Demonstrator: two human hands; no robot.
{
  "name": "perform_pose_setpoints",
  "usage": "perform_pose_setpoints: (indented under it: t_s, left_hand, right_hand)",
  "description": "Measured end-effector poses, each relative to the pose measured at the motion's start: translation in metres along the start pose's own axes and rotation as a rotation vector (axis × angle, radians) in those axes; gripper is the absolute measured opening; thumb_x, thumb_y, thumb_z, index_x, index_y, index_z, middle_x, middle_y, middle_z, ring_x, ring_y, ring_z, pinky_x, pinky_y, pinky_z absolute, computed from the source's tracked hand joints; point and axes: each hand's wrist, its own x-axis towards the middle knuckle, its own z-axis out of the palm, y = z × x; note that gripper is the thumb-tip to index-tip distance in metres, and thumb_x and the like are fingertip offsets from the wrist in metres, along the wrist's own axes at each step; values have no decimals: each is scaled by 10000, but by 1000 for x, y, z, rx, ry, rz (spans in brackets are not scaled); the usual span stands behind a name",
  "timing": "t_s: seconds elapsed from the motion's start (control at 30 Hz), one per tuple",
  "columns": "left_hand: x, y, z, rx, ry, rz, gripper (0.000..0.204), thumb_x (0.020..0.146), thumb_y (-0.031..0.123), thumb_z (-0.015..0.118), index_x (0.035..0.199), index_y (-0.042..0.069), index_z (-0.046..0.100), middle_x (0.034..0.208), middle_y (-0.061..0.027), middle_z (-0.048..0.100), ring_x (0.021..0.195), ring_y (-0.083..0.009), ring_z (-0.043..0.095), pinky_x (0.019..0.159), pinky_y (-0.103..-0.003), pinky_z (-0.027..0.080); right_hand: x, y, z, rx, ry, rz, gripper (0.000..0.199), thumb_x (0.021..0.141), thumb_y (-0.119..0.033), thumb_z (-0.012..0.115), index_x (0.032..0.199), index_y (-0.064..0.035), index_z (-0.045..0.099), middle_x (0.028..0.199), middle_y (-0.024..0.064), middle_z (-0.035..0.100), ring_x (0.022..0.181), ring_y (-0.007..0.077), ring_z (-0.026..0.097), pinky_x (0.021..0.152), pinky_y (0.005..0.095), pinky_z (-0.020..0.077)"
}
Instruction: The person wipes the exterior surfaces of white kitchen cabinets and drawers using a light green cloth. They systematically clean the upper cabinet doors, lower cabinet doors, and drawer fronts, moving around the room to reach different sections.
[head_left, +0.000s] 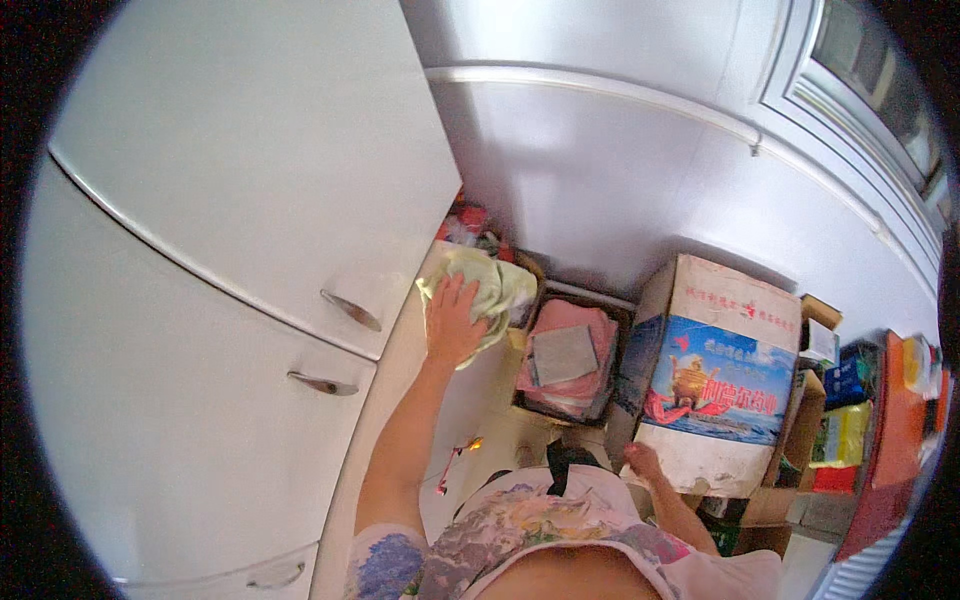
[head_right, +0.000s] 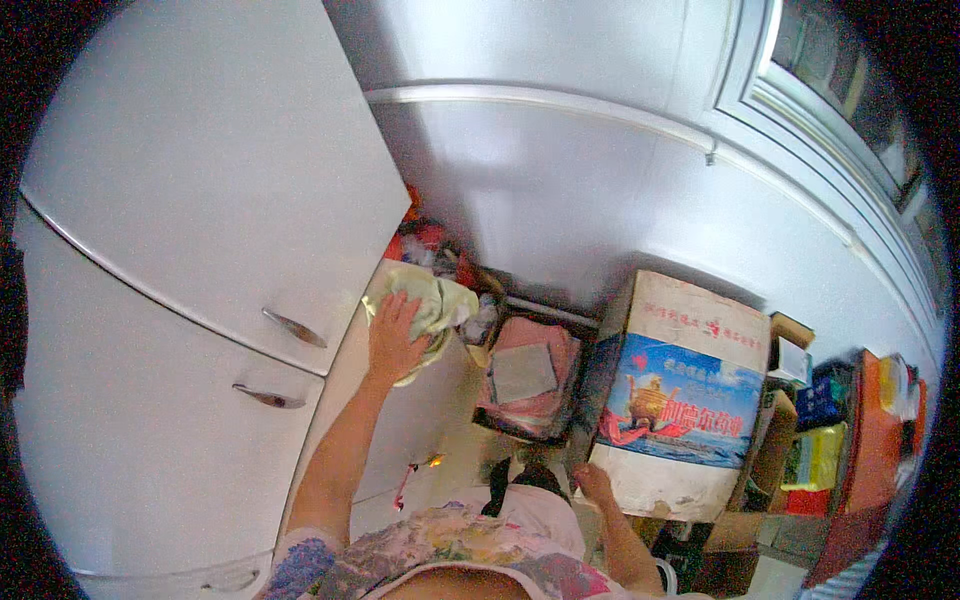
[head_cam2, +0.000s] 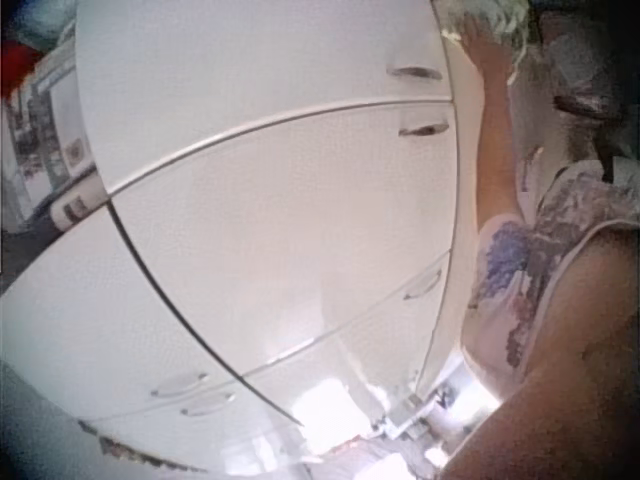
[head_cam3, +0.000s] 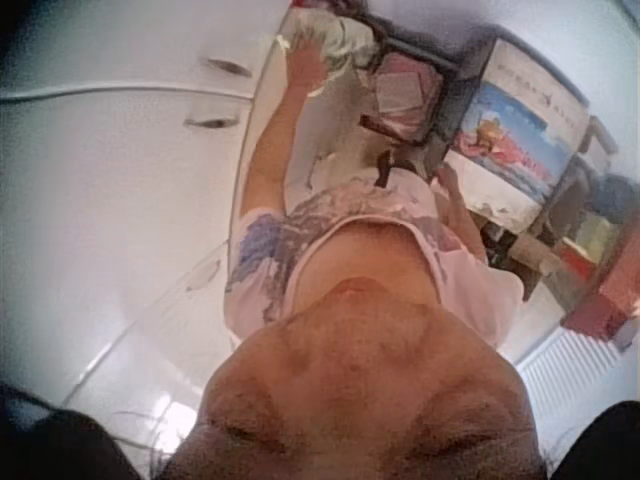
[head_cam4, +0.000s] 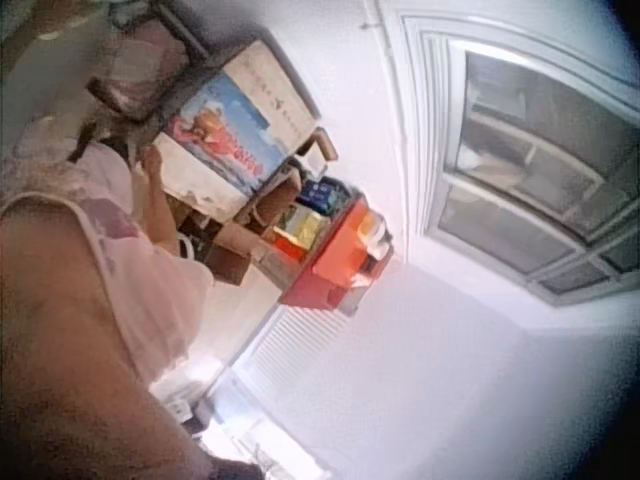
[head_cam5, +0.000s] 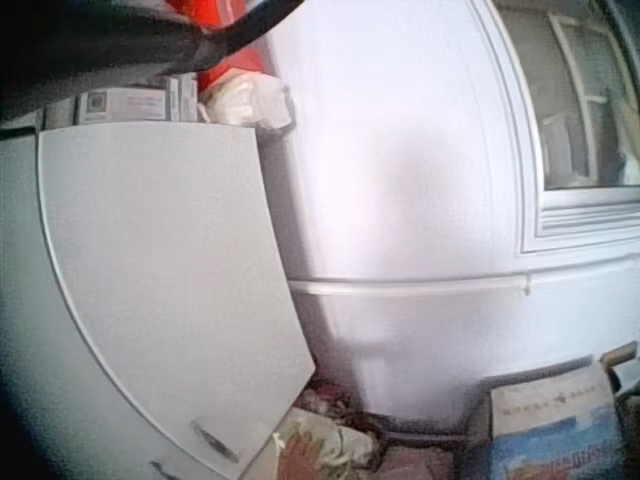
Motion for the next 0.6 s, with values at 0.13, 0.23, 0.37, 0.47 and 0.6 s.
perform_pose_setpoints:
  t_s: [0.13, 0.23, 0.37, 0.47, 0.6]
  left_hand:
    - [-42, 33, -32, -365, 66, -341, 568, 698, 147, 663, 1247, 74, 535, 1248, -151, 554, 1156, -325, 512, 980, -396, 395]
    - [-57, 67, -39, -611, 70, -541, 532, 730, 136, 664, 1240, 56, 532, 1139, -165, 611, 1057, -308, 579, 918, -386, 437]
    - [-81, 114, -28, -784, -95, -739, 558, 769, 166, 667, 1280, 39, 482, 1169, -191, 589, 1079, -314, 567, 934, -387, 422]
    - [-102, 128, 17, -551, -109, -577, 583, 796, 186, 660, 1304, 12, 434, 1243, -214, 535, 1130, -332, 529, 968, -388, 393]
    - [-101, 115, 26, -920, -104, -282, 637, 811, 170, 636, 1365, 14, 363, 1362, -216, 422, 1256, -365, 409, 1048, -419, 312]
  right_hand:
    - [46, -100, -17, -39, 4, -159, 304, 850, -232, 605, 1032, 11, 611, 793, 33, 635, 700, 124, 571, 624, 281, 465]
    - [71, -174, -21, 43, -181, -224, 316, 885, -264, 576, 1045, 5, 615, 945, 114, 650, 877, 194, 602, 769, 348, 476]
    - [41, -298, -4, 564, -538, -153, 469, 910, -251, 565, 1302, -27, 441, 1172, 63, 558, 1084, 215, 533, 902, 368, 445]
    - [32, -309, 28, 862, -702, -92, 513, 895, -214, 581, 1331, -34, 380, 1214, 89, 537, 1136, 234, 506, 947, 384, 428]
    - [19, -341, 33, 1105, -626, 141, 574, 807, -94, 650, 1313, -38, 386, 1175, 112, 558, 1084, 267, 547, 914, 402, 467]
